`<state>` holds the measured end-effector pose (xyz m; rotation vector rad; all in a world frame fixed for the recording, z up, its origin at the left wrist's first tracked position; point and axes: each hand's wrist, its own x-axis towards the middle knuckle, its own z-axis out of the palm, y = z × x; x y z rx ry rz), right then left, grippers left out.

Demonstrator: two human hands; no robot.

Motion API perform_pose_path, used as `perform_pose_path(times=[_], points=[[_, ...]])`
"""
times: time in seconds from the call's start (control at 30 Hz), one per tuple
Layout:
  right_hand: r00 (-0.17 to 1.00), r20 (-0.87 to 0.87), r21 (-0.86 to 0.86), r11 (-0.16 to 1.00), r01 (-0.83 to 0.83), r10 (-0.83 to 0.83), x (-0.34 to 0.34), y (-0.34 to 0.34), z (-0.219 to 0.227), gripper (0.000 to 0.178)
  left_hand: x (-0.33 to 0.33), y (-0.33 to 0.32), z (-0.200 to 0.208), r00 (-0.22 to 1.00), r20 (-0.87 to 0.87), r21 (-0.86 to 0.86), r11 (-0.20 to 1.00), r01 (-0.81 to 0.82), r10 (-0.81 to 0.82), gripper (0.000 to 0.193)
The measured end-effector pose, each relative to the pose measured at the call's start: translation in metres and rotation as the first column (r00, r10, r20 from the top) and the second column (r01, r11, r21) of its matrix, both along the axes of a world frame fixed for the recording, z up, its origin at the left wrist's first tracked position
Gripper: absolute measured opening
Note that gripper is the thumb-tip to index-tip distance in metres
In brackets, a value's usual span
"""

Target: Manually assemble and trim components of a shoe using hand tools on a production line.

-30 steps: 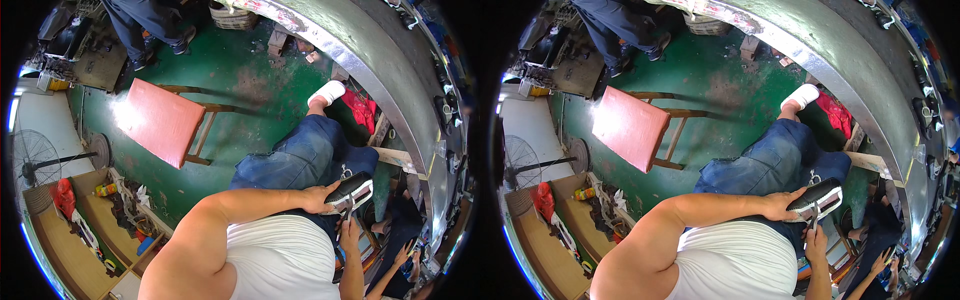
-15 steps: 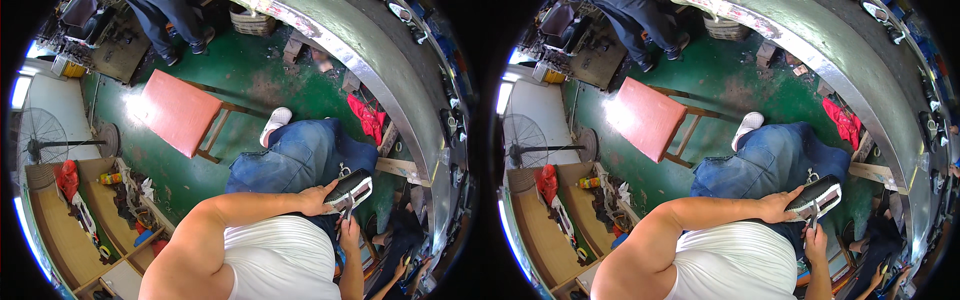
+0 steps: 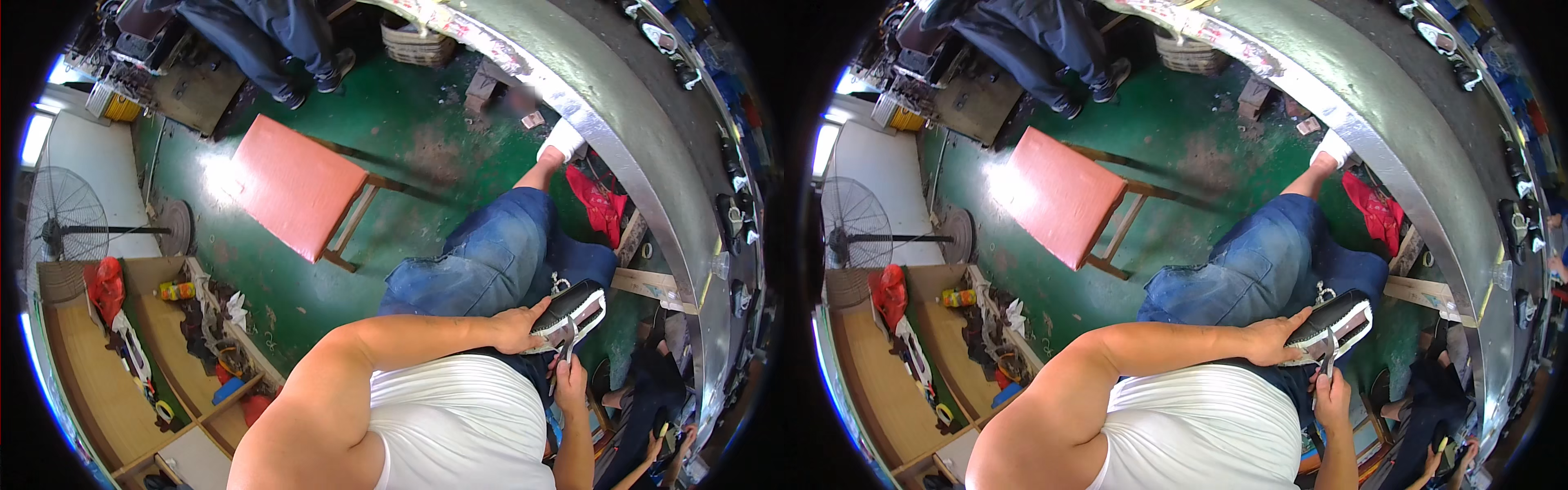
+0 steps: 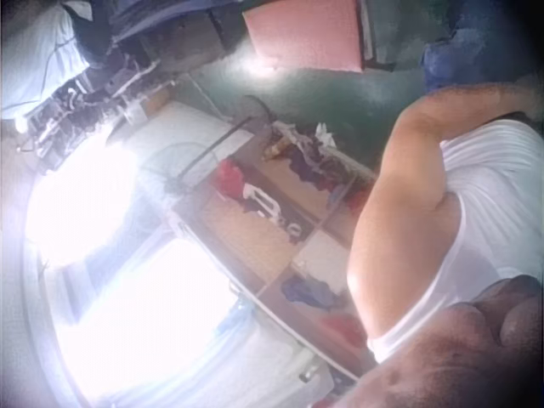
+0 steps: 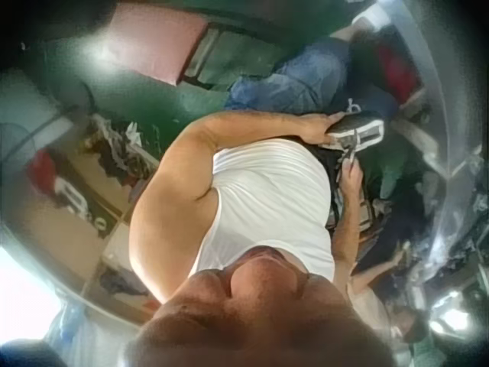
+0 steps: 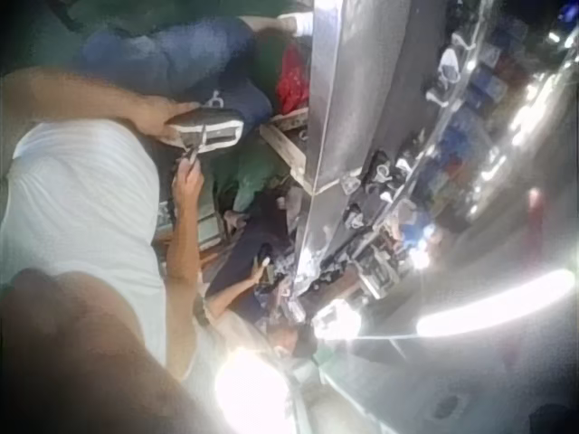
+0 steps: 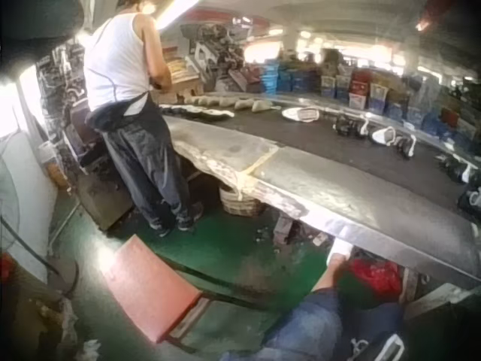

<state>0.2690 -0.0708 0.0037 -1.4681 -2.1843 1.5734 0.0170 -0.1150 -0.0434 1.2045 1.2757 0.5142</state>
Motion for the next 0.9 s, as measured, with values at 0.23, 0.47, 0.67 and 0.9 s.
perform_pose_path(times=[0.23, 0.47, 0.67, 0.9], points=[[0.992, -0.002, 0.015, 0.992, 0.125, -0.125, 0.026, -0.014, -0.011, 0.041, 0.011, 0.011, 0.006, 0.998, 0.014, -0.029, 0.998, 0.060, -0.060, 0.096], [0.991, -0.016, -0.029, 0.990, 0.136, -0.136, 0.027, -0.005, -0.012, 0.041, 0.017, 0.013, 0.010, 0.997, -0.046, -0.007, 0.999, 0.054, -0.054, 0.096], [0.990, -0.076, -0.046, 0.992, 0.118, -0.121, 0.026, -0.010, -0.017, 0.041, 0.015, -0.002, 0.011, 0.996, -0.085, 0.011, 1.000, 0.028, -0.027, 0.096], [0.995, -0.089, -0.032, 0.999, 0.038, -0.041, 0.011, -0.004, -0.014, 0.035, 0.005, -0.008, 0.010, 0.993, -0.118, 0.042, 0.999, -0.015, 0.020, 0.096]])
